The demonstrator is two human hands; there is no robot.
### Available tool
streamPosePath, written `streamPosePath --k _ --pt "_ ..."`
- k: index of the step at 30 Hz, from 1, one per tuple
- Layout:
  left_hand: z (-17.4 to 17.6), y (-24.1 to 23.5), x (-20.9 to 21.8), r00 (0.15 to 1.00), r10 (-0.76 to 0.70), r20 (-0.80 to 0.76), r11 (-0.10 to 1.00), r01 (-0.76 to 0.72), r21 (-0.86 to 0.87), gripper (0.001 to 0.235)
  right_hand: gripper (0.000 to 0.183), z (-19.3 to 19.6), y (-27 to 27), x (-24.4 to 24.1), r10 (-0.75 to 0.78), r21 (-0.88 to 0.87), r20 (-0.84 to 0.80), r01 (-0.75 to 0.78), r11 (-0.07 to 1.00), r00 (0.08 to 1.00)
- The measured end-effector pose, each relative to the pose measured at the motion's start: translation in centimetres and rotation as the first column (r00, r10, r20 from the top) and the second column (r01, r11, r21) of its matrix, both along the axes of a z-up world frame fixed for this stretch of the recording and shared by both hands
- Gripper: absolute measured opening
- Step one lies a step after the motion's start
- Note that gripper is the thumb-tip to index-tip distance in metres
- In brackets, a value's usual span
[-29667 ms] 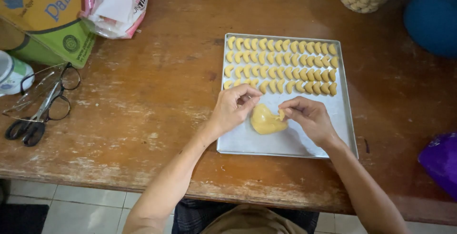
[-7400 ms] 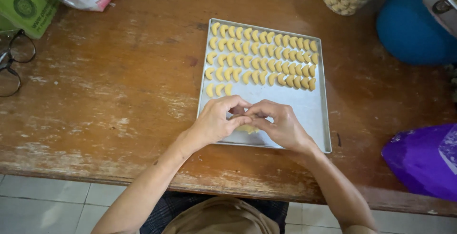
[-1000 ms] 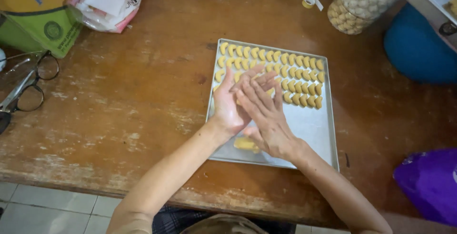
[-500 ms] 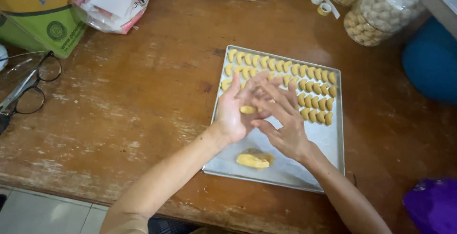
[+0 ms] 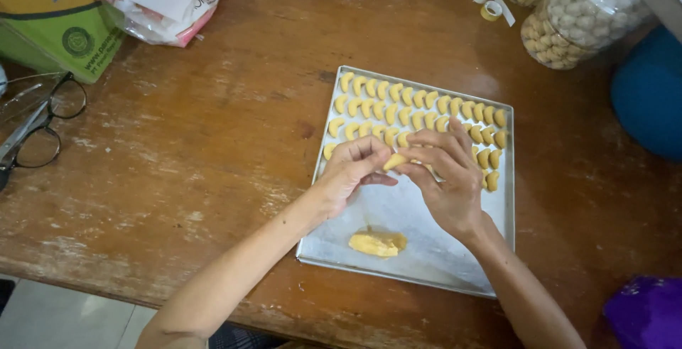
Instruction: Shaping dough into crescent-shaped cookies and arranging them on a baking tray.
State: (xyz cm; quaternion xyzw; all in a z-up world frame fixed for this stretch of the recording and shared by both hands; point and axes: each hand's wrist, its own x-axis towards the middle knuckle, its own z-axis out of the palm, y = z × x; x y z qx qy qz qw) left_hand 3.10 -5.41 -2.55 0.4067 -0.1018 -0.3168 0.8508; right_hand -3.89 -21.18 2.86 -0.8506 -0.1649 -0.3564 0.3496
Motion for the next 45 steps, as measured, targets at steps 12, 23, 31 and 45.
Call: streamPosePath --k 12,23,31,45 --pt "2.2 2.1 1.2 0.942 0.048 0.332 0.970 -0.123 0.208 0.026 0.023 0.2 -1.5 0.1 0.088 0.193 -0.268 -0.036 0.981 0.959" --pt "0.8 2.9 3.7 0.912 0.247 0.326 0.959 -0.279 0.053 0.022 0.011 -3.8 0.0 0.6 0.120 -0.261 -0.373 -0.229 0.938 0.920" --pt "0.9 2.9 3.4 0.919 0.234 0.316 0.965 -0.258 0.036 0.022 0.008 -5.0 0.0 0.7 0.010 -0.372 -0.346 -0.147 0.916 0.938" --pt "2.1 2.8 1.3 0.870 0.080 0.487 0.972 -0.176 0.154 0.017 0.039 2.7 3.1 -6.0 0.240 -0.138 -0.606 -0.397 0.908 0.759"
